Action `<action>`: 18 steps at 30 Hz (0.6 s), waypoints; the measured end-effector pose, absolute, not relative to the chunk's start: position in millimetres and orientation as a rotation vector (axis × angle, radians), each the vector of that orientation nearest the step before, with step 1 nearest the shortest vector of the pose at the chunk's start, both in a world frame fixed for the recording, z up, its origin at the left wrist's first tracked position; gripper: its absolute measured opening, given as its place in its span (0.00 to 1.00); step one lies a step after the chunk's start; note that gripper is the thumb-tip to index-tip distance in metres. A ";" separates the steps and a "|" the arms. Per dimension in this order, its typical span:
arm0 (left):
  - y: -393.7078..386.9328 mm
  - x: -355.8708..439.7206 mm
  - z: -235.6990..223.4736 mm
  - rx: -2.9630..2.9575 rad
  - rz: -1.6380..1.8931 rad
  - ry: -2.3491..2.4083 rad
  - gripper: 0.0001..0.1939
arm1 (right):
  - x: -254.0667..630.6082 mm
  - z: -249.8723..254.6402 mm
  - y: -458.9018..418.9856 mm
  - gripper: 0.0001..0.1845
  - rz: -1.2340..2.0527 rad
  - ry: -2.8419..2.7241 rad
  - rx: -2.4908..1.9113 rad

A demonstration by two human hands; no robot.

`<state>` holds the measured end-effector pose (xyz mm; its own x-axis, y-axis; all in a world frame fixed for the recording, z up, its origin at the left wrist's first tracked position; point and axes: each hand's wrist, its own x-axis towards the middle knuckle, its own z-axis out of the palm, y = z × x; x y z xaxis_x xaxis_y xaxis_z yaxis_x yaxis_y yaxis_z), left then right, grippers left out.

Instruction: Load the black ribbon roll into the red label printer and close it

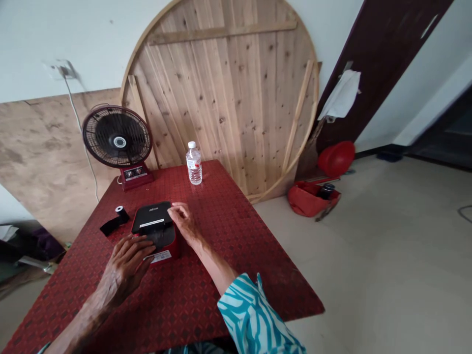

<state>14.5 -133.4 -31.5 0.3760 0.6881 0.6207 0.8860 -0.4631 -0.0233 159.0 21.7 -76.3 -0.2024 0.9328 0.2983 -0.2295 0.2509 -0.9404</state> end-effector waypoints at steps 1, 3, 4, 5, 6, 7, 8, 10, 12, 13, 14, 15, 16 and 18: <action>-134.2 13.8 -31.6 -2.301 -0.795 -1.385 0.10 | 159.1 -79.9 18.4 0.11 1.281 -1.306 -0.732; -134.8 8.9 -31.0 -2.354 -0.860 -1.426 0.09 | 157.8 -84.9 14.7 0.15 1.343 -1.252 -0.728; -133.9 4.4 -30.4 -2.379 -0.921 -1.478 0.10 | 156.9 -86.4 14.0 0.17 1.377 -1.240 -0.727; -131.8 -1.2 -29.8 -2.380 -1.008 -1.562 0.10 | 156.0 -87.4 13.7 0.17 1.406 -1.231 -0.726; -128.4 -7.6 -29.4 -2.341 -1.118 -1.684 0.10 | 155.3 -88.0 13.7 0.17 1.427 -1.223 -0.723; -123.6 -14.3 -29.3 -2.260 -1.244 -1.834 0.12 | 154.7 -88.2 13.7 0.17 1.439 -1.214 -0.721; -117.8 -20.7 -29.6 -2.151 -1.374 -1.996 0.14 | 154.2 -88.3 13.6 0.17 1.440 -1.206 -0.721; -104.8 -30.2 -31.8 -1.951 -1.620 -2.277 0.23 | 153.8 -87.8 13.2 0.17 1.420 -1.200 -0.726; -93.6 -34.0 -35.8 -1.883 -1.808 -2.469 0.31 | 153.6 -87.0 12.7 0.17 1.409 -1.208 -0.731; -89.7 -33.9 -38.1 -1.891 -1.882 -2.523 0.33 | 153.6 -86.6 12.7 0.17 1.414 -1.212 -0.730; -87.0 -32.9 -40.5 -1.910 -1.946 -2.555 0.34 | 153.7 -86.4 12.8 0.17 1.418 -1.216 -0.729; -85.4 -31.4 -42.8 -1.925 -2.010 -2.571 0.34 | 153.7 -86.3 13.1 0.17 1.420 -1.219 -0.729; -84.5 -29.6 -44.9 -1.926 -2.092 -2.577 0.34 | 153.9 -86.5 13.5 0.17 1.419 -1.224 -0.728; -83.7 -25.6 -47.8 -1.853 -2.325 -2.570 0.34 | 154.2 -87.6 14.4 0.17 1.411 -1.240 -0.728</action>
